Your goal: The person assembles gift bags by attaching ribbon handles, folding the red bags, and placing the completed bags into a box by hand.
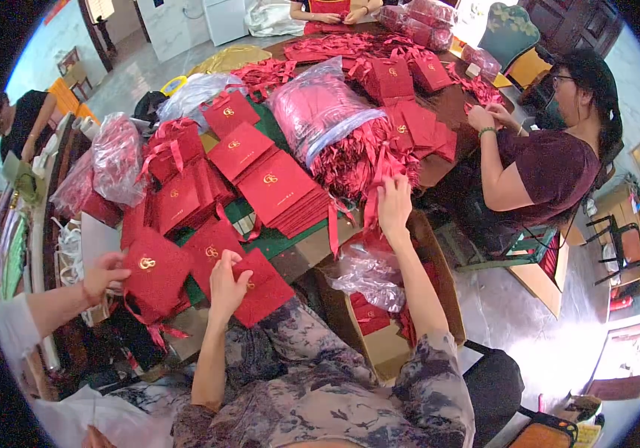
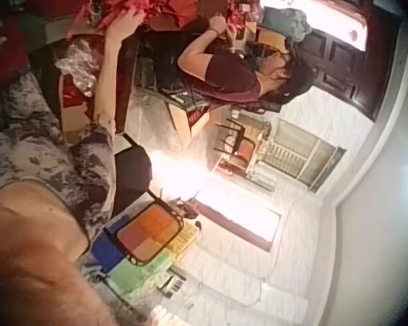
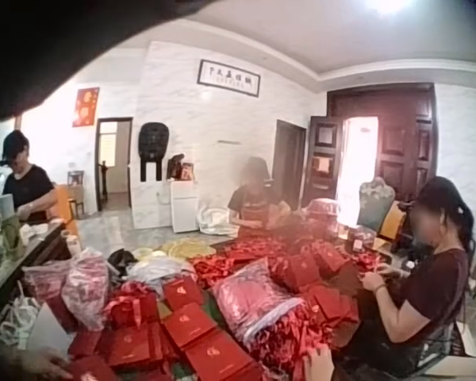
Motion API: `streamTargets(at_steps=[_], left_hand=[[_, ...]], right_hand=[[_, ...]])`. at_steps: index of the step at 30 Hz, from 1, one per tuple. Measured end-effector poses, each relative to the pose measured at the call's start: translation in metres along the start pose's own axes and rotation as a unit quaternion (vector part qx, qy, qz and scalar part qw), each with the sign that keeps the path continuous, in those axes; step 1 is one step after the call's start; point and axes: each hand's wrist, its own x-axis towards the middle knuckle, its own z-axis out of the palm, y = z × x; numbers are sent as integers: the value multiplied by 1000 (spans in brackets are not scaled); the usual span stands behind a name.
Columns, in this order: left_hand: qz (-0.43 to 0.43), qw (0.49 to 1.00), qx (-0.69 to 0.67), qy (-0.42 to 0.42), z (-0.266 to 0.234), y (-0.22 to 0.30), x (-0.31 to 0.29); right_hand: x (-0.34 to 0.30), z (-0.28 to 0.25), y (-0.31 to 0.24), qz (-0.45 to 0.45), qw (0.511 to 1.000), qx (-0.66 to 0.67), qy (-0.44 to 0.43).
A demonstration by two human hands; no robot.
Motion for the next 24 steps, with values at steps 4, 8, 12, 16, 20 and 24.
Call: streamTargets(at_steps=[4, 8, 12, 16, 20, 24], left_hand=[[-4, 1000, -11, -7, 8, -10, -7], [3, 1000, -22, 0, 5, -12, -13], [-3, 1000, -26, -5, 5, -4, -12], [-10, 998, -55, 1, 4, 6, -11], [-12, 996, -92, -11, 10, -9, -13], [-43, 990, -117, -68, 9, -7, -11]], right_hand=[[-13, -3, -11, -81, 991, -106, -11], [-51, -29, -60, -210, 974, -80, -25], [-105, -29, -100, -186, 940, 203, -201], [-116, -43, -173, -66, 911, 341, -221], [-130, -26, -199, 21, 903, 347, -254], [-140, -11, -204, 60, 917, 306, -250]])
